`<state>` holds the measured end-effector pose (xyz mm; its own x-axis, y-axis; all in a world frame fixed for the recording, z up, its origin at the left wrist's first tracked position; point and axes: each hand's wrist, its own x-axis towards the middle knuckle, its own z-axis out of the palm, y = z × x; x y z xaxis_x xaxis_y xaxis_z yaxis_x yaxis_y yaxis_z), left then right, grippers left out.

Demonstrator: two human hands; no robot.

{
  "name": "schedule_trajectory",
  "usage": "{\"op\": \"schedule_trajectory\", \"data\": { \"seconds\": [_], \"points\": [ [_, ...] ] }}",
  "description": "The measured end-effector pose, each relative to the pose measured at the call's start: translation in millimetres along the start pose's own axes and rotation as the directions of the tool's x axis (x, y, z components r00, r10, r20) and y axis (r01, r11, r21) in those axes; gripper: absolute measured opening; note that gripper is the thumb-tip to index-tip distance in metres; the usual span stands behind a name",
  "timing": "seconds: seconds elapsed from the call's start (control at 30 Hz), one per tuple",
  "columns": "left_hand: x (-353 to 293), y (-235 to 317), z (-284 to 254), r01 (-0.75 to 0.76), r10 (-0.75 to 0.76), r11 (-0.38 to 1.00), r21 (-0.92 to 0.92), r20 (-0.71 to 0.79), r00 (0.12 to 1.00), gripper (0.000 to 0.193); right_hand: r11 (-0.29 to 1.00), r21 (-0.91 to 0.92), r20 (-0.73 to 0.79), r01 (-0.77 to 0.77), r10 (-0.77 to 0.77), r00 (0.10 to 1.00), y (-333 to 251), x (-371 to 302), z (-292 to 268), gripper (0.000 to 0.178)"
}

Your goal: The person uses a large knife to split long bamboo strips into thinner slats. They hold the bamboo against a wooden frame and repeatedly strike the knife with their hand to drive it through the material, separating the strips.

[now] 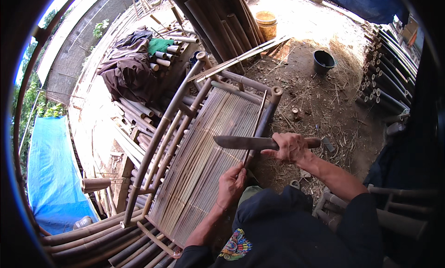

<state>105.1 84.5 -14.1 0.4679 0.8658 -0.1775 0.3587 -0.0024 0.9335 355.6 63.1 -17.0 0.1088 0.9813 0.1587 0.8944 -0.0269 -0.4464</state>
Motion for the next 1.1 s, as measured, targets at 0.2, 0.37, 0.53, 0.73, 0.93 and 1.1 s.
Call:
{"op": "schedule_trajectory", "data": {
  "seconds": [0.2, 0.37, 0.53, 0.73, 0.93, 1.1],
  "points": [
    [-12.2, -1.3, -60.9, 0.023, -0.021, 0.996, 0.09, -0.022, 1.0, 0.026, 0.986, -0.002, 0.134, -0.168, 0.167, 0.977, -23.9, 64.3, 22.7, 0.073],
    [-1.0, -3.0, -87.6, -0.003, 0.019, 0.984, 0.178, -0.092, 0.996, 0.025, 0.996, 0.075, 0.105, -0.048, 0.041, 0.994, -57.5, 86.8, 43.5, 0.067],
    [7.1, -11.5, -101.3, 0.044, -0.022, 0.991, 0.127, -0.174, 0.984, 0.026, 0.991, 0.086, 0.133, 0.105, -0.116, 0.984, -78.5, 98.8, 65.7, 0.063],
    [35.9, -5.1, -106.1, 0.116, -0.079, 0.982, 0.149, -0.235, 0.969, 0.026, 0.995, 0.09, 0.16, 0.028, -0.043, 0.986, -65.6, 157.9, 70.9, 0.064],
    [78.0, 15.9, -98.9, 0.132, -0.077, 0.968, 0.215, -0.247, 0.966, 0.027, 0.999, 0.013, 0.143, -0.05, 0.048, 0.989, 9.4, 246.6, 86.6, 0.07],
    [100.1, 4.2, -88.3, 0.457, -0.514, 0.83, -0.321, -0.119, 0.849, 0.036, 0.939, 0.198, 0.247, -0.281, 0.23, 0.941, 95.2, 324.0, 67.8, 0.076]
  ]
}}
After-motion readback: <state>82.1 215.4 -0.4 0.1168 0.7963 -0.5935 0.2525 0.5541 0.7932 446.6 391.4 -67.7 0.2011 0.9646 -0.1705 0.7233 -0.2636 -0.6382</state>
